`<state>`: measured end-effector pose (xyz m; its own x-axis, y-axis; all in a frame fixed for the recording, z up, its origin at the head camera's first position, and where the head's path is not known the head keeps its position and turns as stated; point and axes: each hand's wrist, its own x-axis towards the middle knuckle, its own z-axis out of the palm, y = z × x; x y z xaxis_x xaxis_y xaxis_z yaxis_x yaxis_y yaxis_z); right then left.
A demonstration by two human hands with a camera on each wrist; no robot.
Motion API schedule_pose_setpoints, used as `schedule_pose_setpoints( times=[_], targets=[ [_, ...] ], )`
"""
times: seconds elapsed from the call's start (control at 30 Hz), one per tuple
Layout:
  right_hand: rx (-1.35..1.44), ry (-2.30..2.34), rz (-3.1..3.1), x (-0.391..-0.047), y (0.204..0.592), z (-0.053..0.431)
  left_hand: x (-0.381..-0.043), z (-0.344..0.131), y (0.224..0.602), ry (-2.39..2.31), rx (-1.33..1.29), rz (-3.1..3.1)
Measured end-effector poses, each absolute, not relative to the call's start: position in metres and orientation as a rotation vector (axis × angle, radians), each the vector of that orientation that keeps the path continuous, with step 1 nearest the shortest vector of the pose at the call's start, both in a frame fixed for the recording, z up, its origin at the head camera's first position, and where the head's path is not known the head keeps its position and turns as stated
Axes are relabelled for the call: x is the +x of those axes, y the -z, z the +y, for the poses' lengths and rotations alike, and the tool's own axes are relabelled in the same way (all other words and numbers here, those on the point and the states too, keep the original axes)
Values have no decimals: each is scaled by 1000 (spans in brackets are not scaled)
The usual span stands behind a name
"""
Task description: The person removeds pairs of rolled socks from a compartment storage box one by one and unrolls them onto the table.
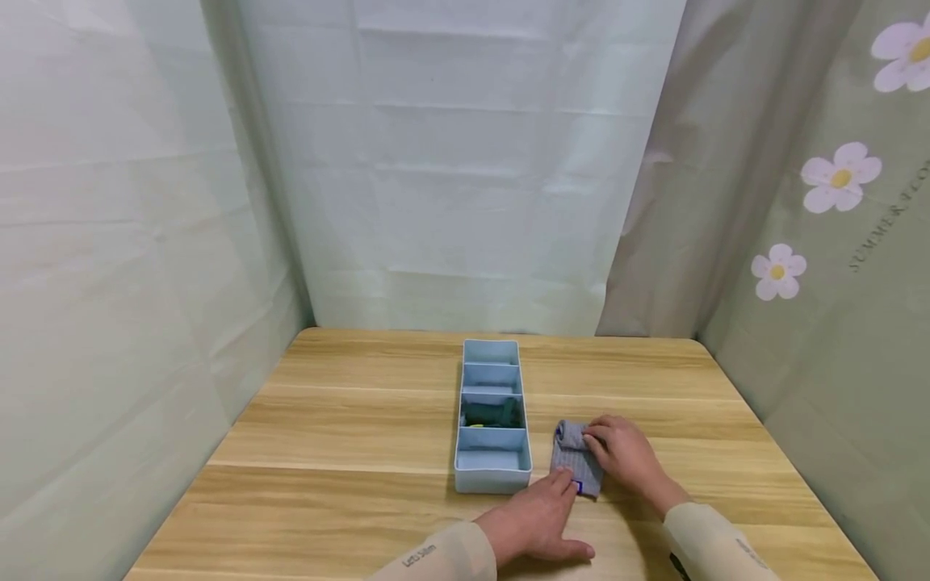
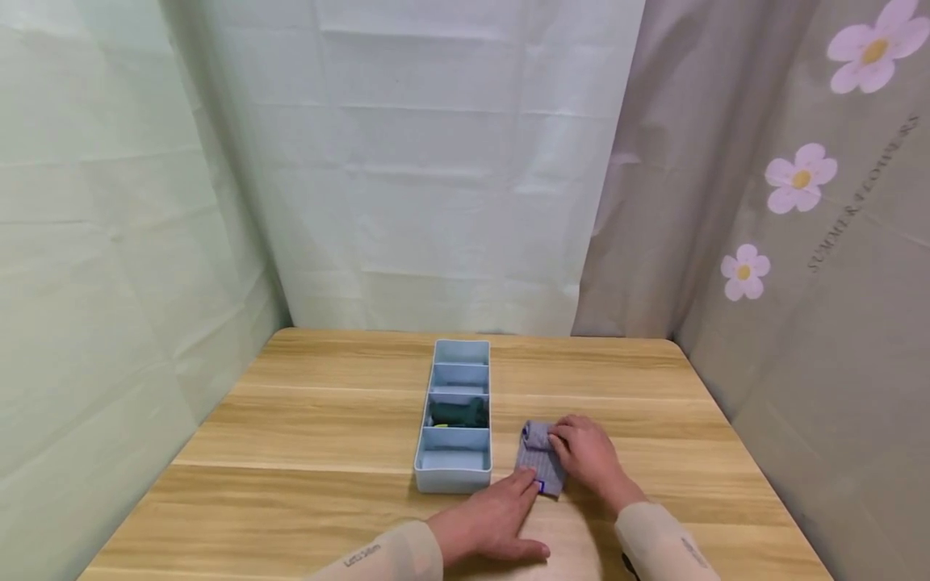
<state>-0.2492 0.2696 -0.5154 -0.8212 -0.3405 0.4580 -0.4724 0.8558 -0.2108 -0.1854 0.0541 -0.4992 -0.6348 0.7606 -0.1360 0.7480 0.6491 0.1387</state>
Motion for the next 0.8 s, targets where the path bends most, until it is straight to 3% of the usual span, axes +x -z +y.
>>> schedule_pose_setpoints(
  times=[0.8],
  targets=[
    [566, -522, -2803, -251, 504, 273, -183, 69, 508, 31, 1326, 2732]
  ],
)
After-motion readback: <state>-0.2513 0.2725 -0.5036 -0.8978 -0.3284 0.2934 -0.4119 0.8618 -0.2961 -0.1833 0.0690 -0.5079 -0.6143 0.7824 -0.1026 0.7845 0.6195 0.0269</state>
